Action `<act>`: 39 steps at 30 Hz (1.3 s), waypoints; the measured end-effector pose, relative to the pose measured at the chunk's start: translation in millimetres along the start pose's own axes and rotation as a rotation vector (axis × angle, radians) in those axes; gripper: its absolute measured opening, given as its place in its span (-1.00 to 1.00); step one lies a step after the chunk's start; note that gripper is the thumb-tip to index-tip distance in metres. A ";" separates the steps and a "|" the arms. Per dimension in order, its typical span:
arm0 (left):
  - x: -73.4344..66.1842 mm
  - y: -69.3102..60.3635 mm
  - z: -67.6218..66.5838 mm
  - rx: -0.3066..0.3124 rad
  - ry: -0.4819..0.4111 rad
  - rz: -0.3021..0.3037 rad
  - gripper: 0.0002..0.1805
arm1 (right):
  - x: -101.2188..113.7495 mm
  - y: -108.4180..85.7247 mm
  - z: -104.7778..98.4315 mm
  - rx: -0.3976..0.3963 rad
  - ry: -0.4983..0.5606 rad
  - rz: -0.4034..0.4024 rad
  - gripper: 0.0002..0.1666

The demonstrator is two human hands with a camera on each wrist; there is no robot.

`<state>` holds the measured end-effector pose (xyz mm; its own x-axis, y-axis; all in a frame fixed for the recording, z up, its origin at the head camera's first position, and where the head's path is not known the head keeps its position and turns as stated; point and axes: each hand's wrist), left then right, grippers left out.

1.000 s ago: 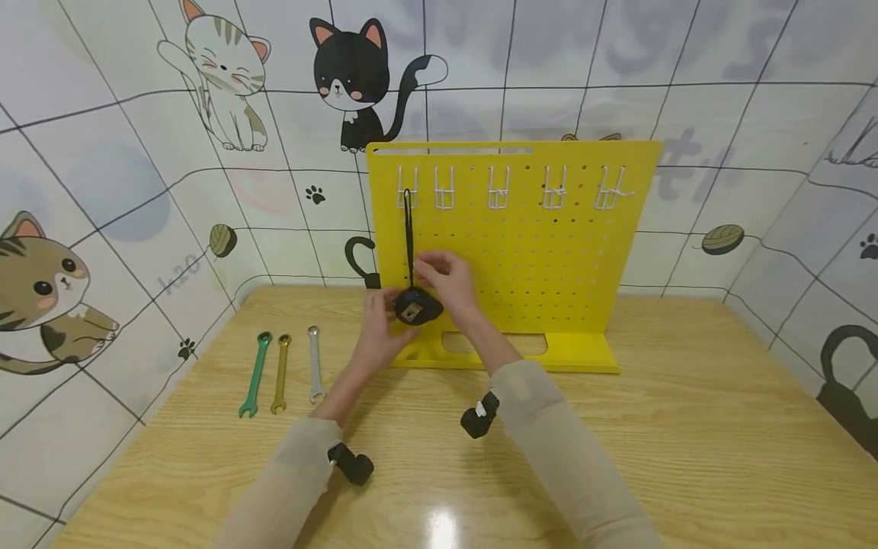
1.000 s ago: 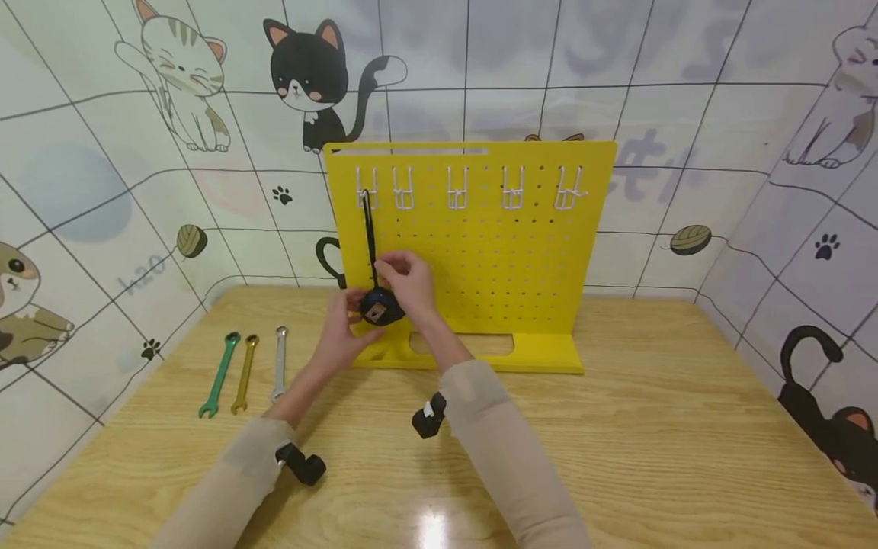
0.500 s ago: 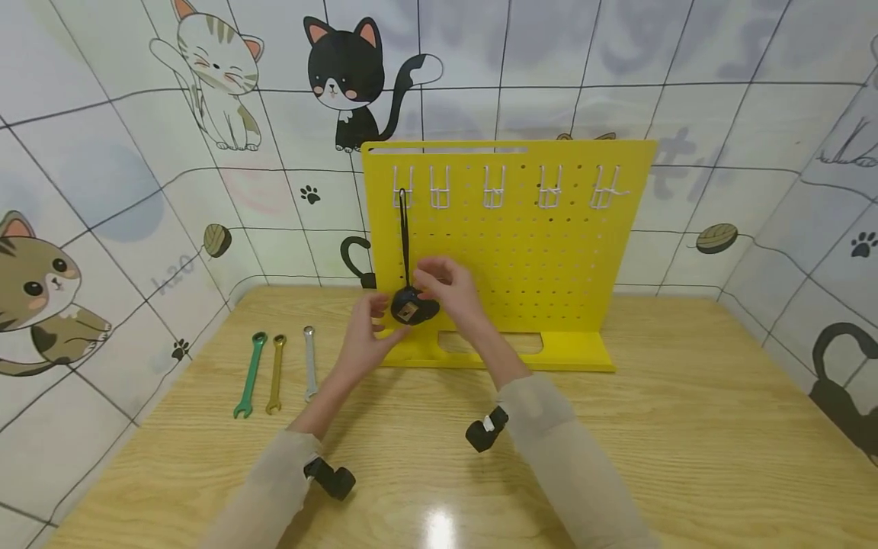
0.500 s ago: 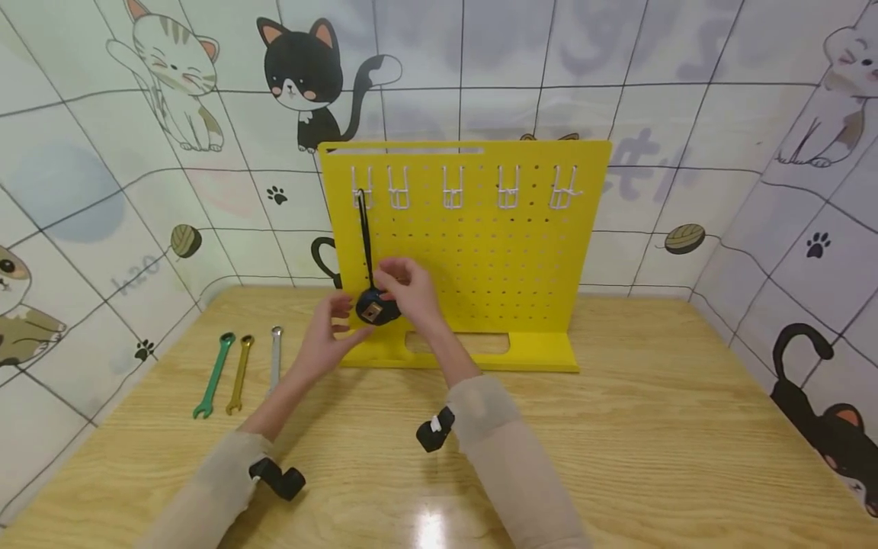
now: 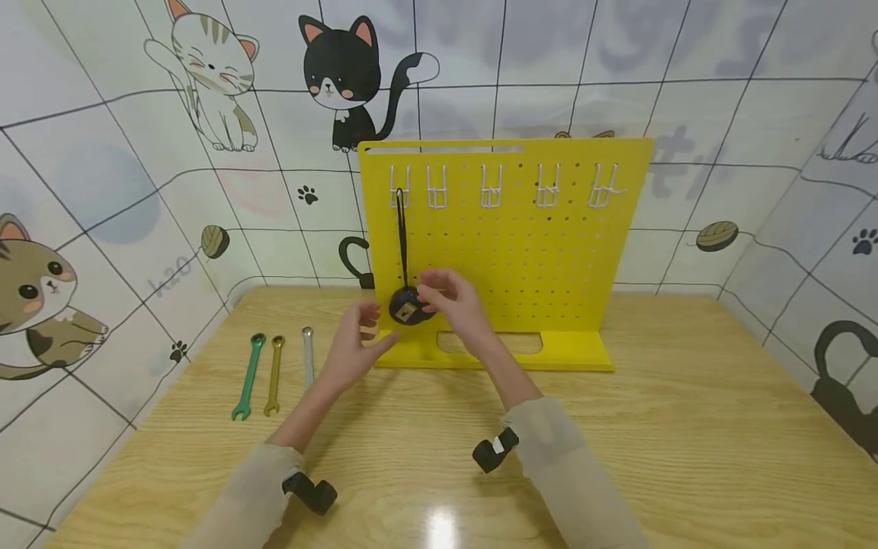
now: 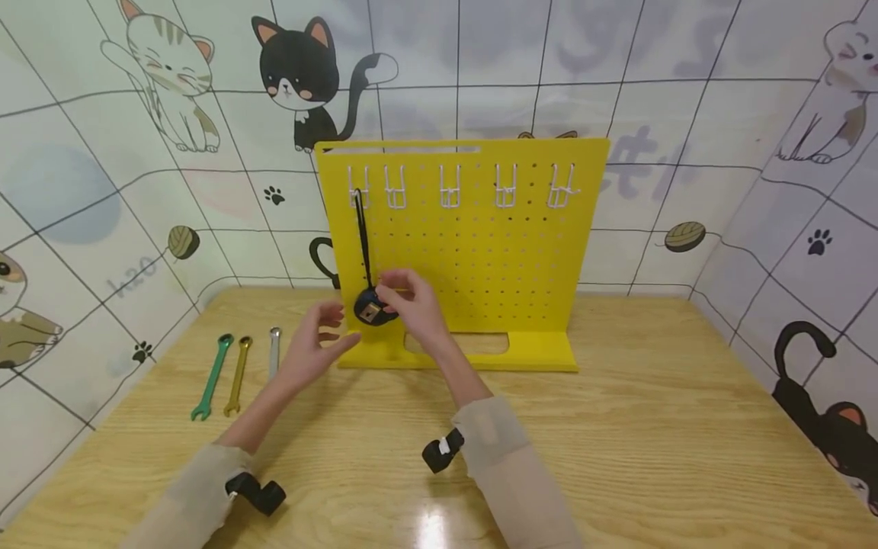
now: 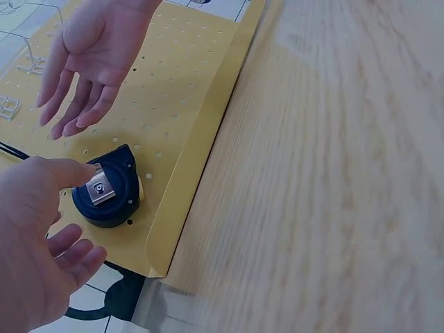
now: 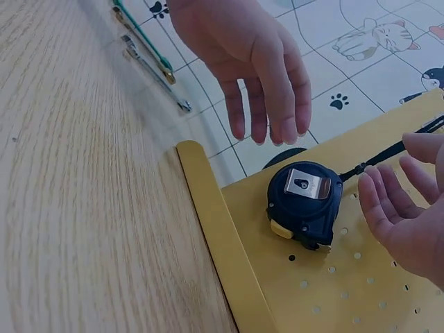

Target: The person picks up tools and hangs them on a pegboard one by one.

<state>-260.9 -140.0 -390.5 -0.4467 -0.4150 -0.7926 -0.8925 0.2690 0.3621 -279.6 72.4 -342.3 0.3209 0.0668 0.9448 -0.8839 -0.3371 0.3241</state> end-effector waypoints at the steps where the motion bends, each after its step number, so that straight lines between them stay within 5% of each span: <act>1: 0.7 -0.8 -0.7 0.001 0.000 0.001 -0.36 | 0.1 -0.9 -0.2 0.003 -0.003 -0.001 -0.59; 14: 2.7 -17.8 -18.7 0.010 -0.024 0.008 -0.49 | 3.3 -4.9 13.6 0.073 -0.060 -0.071 -0.57; 39: 10.4 -58.3 -62.4 0.015 0.101 -0.186 -0.47 | -12.0 -0.6 36.4 0.099 0.004 0.022 -0.55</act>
<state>-217.4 -214.2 -389.3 -0.2793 -0.5432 -0.7918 -0.9594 0.1923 0.2064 -270.5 37.6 -355.6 0.2999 0.0619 0.9519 -0.8529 -0.4296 0.2967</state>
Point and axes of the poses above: each hand's wrist, its own y-axis towards the middle knuckle, its own z-axis out of the palm, x = y × z, and after that the axes turned 7 degrees about x, right-handed
